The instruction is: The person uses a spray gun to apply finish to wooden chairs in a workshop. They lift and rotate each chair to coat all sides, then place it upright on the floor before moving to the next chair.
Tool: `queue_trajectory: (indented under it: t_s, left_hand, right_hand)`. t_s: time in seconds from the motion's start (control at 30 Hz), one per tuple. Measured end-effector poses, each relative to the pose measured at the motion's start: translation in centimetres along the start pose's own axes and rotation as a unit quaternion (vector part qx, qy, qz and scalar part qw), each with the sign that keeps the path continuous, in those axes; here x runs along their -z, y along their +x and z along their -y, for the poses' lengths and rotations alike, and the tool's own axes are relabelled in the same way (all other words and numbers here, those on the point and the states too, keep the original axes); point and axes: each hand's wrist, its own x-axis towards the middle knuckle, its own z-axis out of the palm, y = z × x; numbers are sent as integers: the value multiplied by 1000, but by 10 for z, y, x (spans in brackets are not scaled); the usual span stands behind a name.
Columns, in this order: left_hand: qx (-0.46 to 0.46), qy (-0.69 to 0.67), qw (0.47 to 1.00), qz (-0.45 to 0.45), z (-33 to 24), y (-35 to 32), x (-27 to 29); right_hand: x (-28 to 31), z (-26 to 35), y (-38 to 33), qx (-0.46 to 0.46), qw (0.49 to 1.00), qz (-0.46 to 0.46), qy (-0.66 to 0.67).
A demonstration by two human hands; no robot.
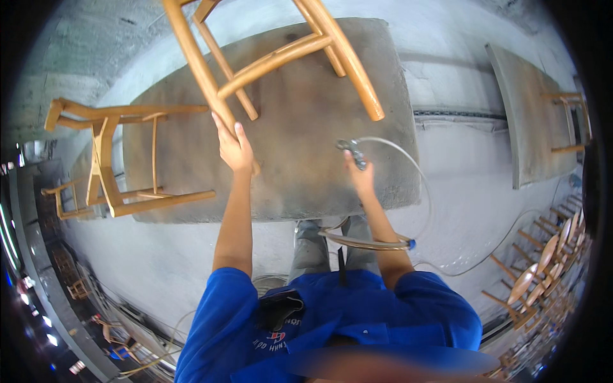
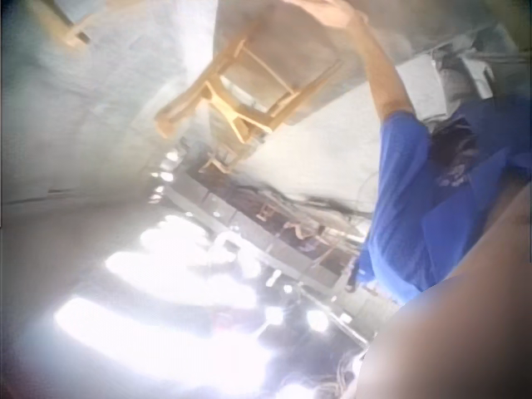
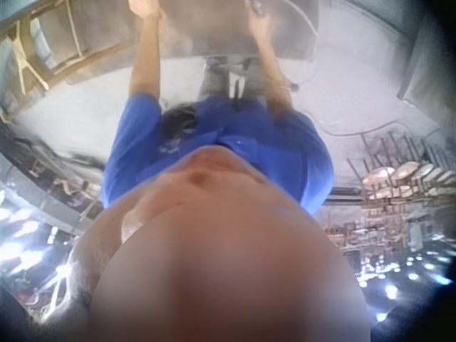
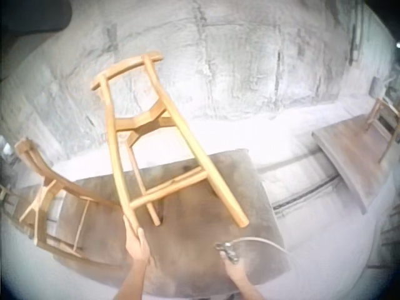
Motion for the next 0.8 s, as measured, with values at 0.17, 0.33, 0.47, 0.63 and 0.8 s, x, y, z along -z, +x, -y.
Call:
queue_trajectory:
  t_s: [0.17,0.33,0.47,0.63,0.8]
  left_hand:
    - [77,100,991,33,-6,58,-1]
    - [59,60,996,33,-1,86,0]
    - [42,26,999,15,8,89,-4]
    - [-6,42,998,-34,17,84,-12]
    - [36,-65,997,-24,25,68,-12]
  right_hand:
    - [-106,45,65,134,988,71,34]
    - [-114,66,102,132,985,-68,86]
    - [-80,71,89,23,980,-94,172]
    - [-35,86,8,-57,929,-17,365]
    - [-12,139,-97,33,934,61,351]
